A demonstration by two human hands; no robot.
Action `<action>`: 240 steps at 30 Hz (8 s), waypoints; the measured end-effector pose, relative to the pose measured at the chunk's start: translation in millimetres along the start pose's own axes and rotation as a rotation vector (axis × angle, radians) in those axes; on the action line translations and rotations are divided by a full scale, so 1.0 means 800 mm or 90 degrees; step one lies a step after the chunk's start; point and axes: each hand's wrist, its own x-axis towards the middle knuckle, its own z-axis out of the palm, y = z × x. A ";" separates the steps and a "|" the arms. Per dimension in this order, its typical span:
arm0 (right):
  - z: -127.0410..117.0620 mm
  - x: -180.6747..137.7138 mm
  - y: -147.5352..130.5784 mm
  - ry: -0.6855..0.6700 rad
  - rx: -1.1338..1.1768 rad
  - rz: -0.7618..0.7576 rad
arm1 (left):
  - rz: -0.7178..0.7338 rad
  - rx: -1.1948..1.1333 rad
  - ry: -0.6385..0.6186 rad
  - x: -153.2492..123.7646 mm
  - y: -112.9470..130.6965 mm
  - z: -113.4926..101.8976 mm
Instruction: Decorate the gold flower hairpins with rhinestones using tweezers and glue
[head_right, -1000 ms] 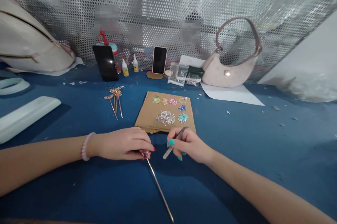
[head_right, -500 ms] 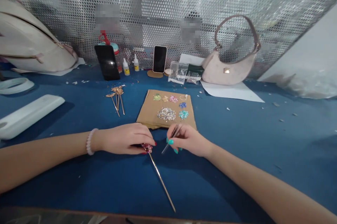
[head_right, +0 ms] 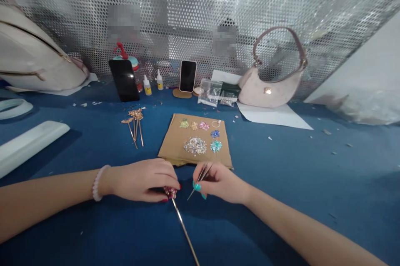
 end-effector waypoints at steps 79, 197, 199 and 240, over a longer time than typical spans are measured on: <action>0.003 -0.008 -0.011 -0.080 -0.328 -0.050 | 0.000 -0.013 0.010 0.001 0.000 -0.001; 0.018 -0.013 0.005 0.133 -0.846 -0.437 | -0.021 0.002 -0.012 -0.001 -0.003 0.002; 0.018 -0.012 0.006 0.135 -0.841 -0.439 | -0.019 0.007 -0.011 -0.001 -0.003 0.003; 0.012 -0.009 0.006 0.138 -0.807 -0.383 | -0.066 -0.019 -0.030 0.003 0.005 -0.005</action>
